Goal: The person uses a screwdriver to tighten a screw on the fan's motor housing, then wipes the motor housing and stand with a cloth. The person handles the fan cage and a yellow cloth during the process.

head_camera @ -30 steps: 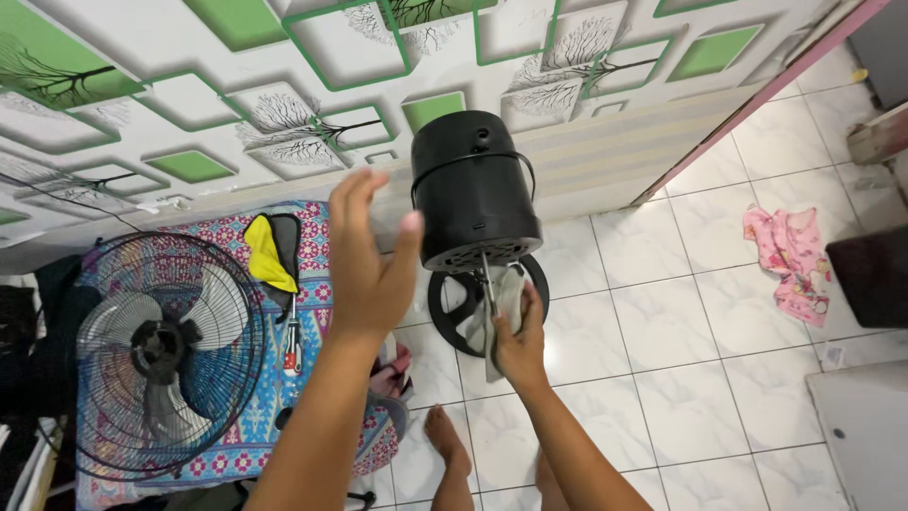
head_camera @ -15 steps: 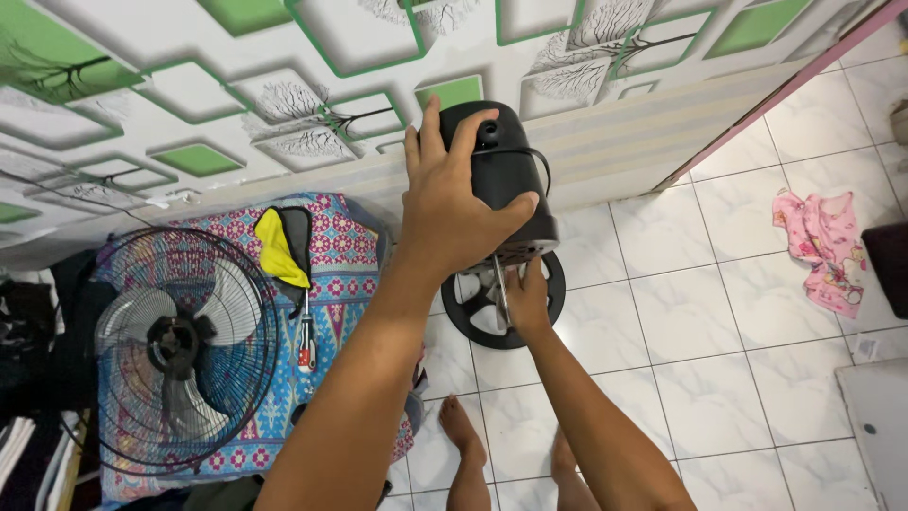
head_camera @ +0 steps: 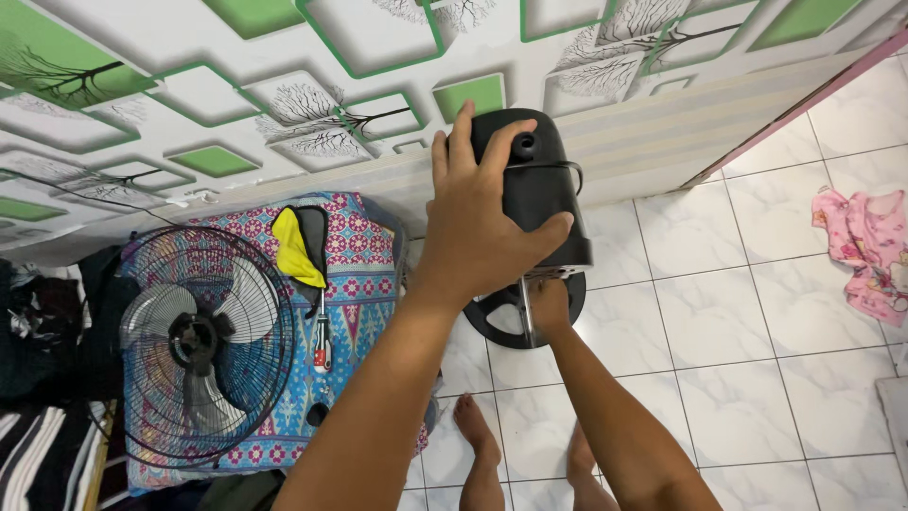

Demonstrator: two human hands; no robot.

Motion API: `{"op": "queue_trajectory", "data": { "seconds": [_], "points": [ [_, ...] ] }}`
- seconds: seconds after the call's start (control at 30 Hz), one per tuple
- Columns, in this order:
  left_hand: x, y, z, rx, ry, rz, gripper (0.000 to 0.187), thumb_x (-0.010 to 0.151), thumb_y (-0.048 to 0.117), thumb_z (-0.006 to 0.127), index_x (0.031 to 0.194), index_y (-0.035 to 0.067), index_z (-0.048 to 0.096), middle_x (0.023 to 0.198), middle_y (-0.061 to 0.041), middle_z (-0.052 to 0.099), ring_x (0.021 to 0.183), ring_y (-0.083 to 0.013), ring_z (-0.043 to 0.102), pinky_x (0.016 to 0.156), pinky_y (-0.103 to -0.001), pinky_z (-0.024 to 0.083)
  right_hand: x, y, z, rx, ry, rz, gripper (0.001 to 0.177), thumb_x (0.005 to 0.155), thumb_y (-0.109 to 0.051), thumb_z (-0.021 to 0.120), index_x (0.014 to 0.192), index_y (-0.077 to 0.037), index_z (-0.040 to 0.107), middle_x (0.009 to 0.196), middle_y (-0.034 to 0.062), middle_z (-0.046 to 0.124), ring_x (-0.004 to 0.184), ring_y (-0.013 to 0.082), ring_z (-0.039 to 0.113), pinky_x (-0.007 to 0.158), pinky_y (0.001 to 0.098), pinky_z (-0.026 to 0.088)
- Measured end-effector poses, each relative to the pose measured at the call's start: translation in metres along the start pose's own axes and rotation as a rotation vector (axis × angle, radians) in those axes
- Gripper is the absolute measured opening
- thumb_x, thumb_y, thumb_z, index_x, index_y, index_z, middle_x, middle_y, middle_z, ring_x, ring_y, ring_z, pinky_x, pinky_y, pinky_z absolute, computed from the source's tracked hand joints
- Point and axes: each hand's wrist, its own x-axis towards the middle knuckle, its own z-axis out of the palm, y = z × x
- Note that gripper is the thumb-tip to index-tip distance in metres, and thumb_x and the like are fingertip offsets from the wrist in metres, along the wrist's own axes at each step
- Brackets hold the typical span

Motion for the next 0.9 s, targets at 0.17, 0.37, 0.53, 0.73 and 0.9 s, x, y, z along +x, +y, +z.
{"op": "queue_trajectory", "data": {
  "seconds": [0.17, 0.37, 0.53, 0.73, 0.9],
  "points": [
    [0.003, -0.004, 0.003, -0.035, 0.018, 0.028, 0.087, 0.066, 0.042, 0.090, 0.143, 0.022, 0.054, 0.162, -0.031, 0.024, 0.146, -0.0622, 0.023, 0.106, -0.068, 0.041, -0.019, -0.014, 0.014, 0.212, 0.230, -0.221, 0.023, 0.099, -0.016, 0.057, 0.117, 0.000, 0.057, 0.107, 0.0225, 0.068, 0.091, 0.0362, 0.069, 0.076, 0.0435, 0.055],
    [0.000, -0.009, 0.000, -0.037, 0.032, 0.043, 0.086, 0.068, 0.043, 0.089, 0.144, 0.022, 0.053, 0.163, -0.031, 0.023, 0.147, -0.0640, 0.021, 0.108, -0.069, 0.039, -0.031, -0.033, -0.029, -0.073, 0.023, -0.015, 0.040, 0.092, -0.008, 0.056, 0.132, -0.002, 0.053, 0.108, 0.0240, 0.068, 0.096, 0.0419, 0.064, 0.077, 0.0484, 0.051],
    [0.001, -0.008, 0.005, -0.037, 0.041, 0.060, 0.086, 0.069, 0.044, 0.089, 0.144, 0.021, 0.054, 0.162, -0.032, 0.024, 0.146, -0.0646, 0.022, 0.109, -0.070, 0.038, -0.034, -0.053, -0.026, 0.176, 0.224, -0.158, 0.029, 0.103, -0.016, 0.053, 0.128, -0.003, 0.051, 0.105, 0.0183, 0.070, 0.093, 0.0325, 0.070, 0.082, 0.0432, 0.054],
    [0.002, -0.005, 0.012, -0.054, 0.051, 0.028, 0.084, 0.066, 0.042, 0.087, 0.141, 0.021, 0.056, 0.161, -0.033, 0.026, 0.145, -0.0645, 0.025, 0.102, -0.070, 0.043, -0.013, -0.030, 0.029, 0.070, 0.141, -0.230, 0.029, 0.102, -0.019, 0.055, 0.126, -0.004, 0.054, 0.101, 0.0182, 0.070, 0.090, 0.0327, 0.070, 0.081, 0.0432, 0.054],
    [-0.001, -0.020, 0.015, -0.011, 0.124, 0.066, 0.085, 0.068, 0.045, 0.090, 0.143, 0.024, 0.055, 0.161, -0.032, 0.028, 0.146, -0.0649, 0.025, 0.107, -0.071, 0.040, 0.000, 0.005, 0.044, -0.032, 0.090, -0.158, 0.029, 0.100, -0.022, 0.056, 0.123, -0.004, 0.056, 0.098, 0.0181, 0.070, 0.088, 0.0328, 0.070, 0.079, 0.0432, 0.054]
  ]
}}
